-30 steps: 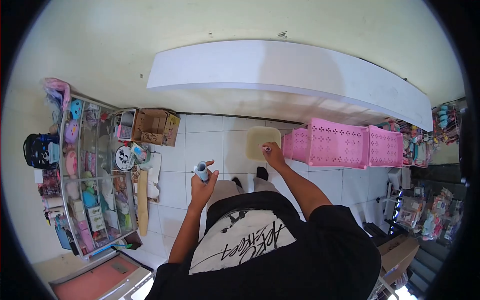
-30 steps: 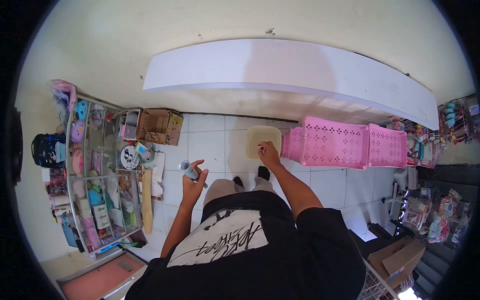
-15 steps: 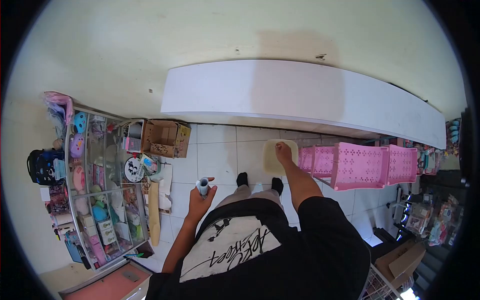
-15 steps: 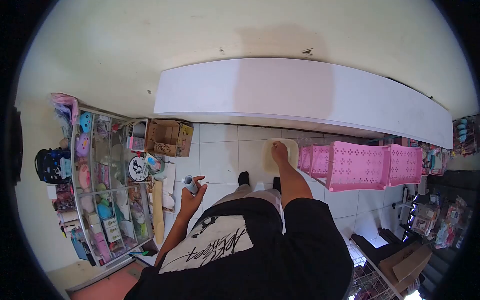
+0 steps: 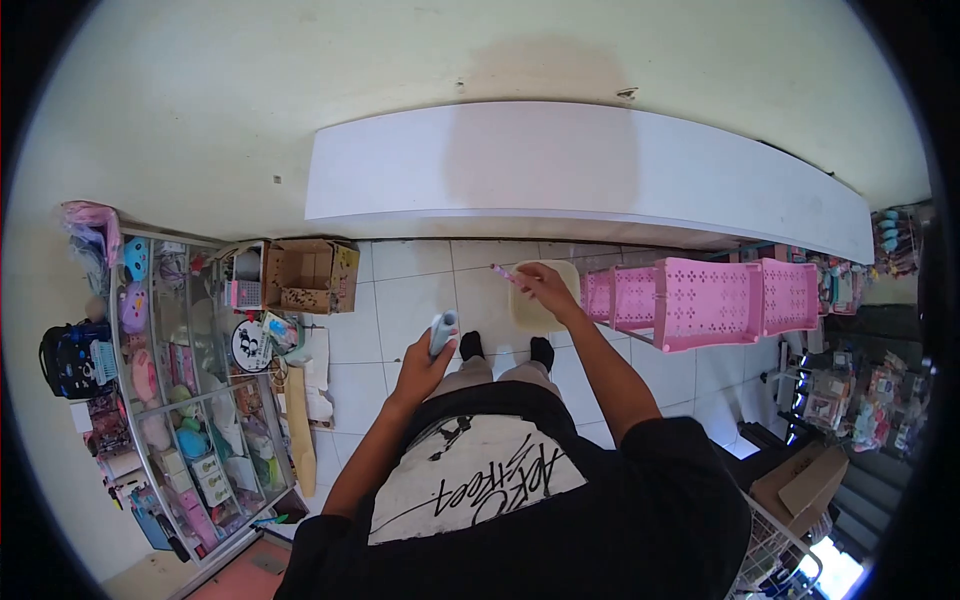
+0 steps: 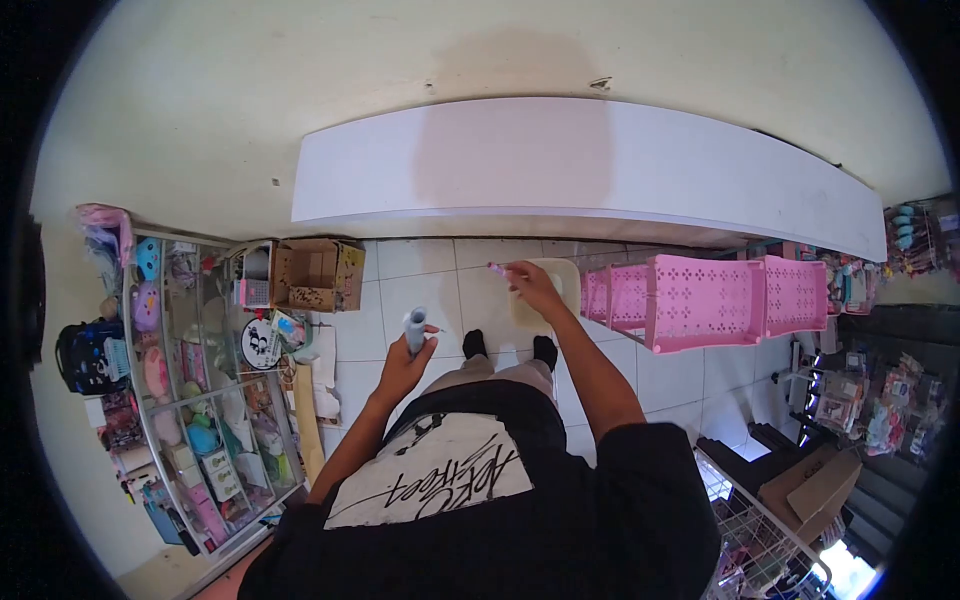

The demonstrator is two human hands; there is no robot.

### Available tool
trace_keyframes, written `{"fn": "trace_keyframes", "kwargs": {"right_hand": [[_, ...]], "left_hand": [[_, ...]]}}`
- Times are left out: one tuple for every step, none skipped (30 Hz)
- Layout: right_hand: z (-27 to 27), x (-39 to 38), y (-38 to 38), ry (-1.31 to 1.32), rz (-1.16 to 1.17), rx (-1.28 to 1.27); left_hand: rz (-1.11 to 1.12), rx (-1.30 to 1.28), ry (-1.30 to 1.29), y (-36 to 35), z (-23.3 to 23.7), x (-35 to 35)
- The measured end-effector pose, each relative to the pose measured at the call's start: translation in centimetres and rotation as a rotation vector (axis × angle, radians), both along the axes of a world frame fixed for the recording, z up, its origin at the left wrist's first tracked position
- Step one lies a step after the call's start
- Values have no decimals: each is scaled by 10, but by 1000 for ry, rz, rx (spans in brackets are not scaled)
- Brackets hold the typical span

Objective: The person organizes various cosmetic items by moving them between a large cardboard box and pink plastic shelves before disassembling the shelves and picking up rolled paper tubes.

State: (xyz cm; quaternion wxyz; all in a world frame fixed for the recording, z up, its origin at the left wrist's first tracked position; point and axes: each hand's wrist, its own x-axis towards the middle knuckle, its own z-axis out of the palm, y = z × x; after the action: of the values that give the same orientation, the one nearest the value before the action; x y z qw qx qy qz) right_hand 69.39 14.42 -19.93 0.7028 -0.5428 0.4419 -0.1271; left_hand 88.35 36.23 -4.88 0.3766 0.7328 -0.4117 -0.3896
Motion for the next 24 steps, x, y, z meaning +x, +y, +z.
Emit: {"fn": "trace_keyframes", "kwargs": {"right_hand": [[58, 2, 4, -141, 44, 41], [108, 4, 9, -281, 88, 84], [147, 5, 14, -275, 81, 82], [180, 5, 17, -425, 172, 58], [202, 5, 20, -574, 262, 34], [215, 5, 21, -567, 252, 31], [225, 6, 19, -443, 319, -166], [230, 5, 15, -313, 384, -360], [233, 3, 11, -309, 375, -362], [235, 0, 5, -228, 383, -448], [236, -2, -1, -147, 391, -532], [233, -3, -7, -147, 386, -532], [225, -4, -13, -67, 341, -545], [214, -5, -19, 11, 298, -557], [191, -5, -26, 8, 299, -558], [155, -4, -34, 58, 271, -616], [118, -4, -38, 107, 242, -673], [78, -4, -41, 101, 244, -672], [38, -5, -45, 165, 228, -692], [5, -4, -47, 228, 211, -711], [-18, -5, -48, 221, 214, -708], [-38, -6, -46, 265, 199, -672], [-54, -7, -43, 308, 184, -632], [-67, -6, -41, 299, 189, -627]], "left_hand": [[-53, 17, -24, -9, 4, -3], [-58, 14, -18, -18, 1, -6], [-104, -14, -7, -26, -3, -9], [-152, -44, 4, -35, -8, -12], [-199, -68, -26, -45, -11, -15], [-208, -70, -19, -55, -8, -21], [-237, -117, 6, -65, -4, -26], [-266, -163, 29, -74, 2, -29], [-320, 11, 106, -82, 14, -29], [-329, 11, 106, -84, 12, -29], [-347, -170, -53, -86, 7, -29], [-360, -350, -212, -87, 1, -30], [-363, -349, -212, -82, -5, -27], [-347, -242, -161, -70, -12, -20], [-328, -136, -111, -58, -19, -12], [-326, -135, -115, -43, -29, -5], [-305, -61, -129, -26, -40, 3], [-284, 14, -142, -7, -51, 11], [-257, 66, -155, 12, -61, 17], [-230, 120, -168, 34, -72, 23], [-188, 179, -166, 56, -84, 28], [-145, 237, -164, 76, -96, 32], [-107, 280, -157, 96, -105, 34], [-66, 324, -150, 115, -112, 34]]}}
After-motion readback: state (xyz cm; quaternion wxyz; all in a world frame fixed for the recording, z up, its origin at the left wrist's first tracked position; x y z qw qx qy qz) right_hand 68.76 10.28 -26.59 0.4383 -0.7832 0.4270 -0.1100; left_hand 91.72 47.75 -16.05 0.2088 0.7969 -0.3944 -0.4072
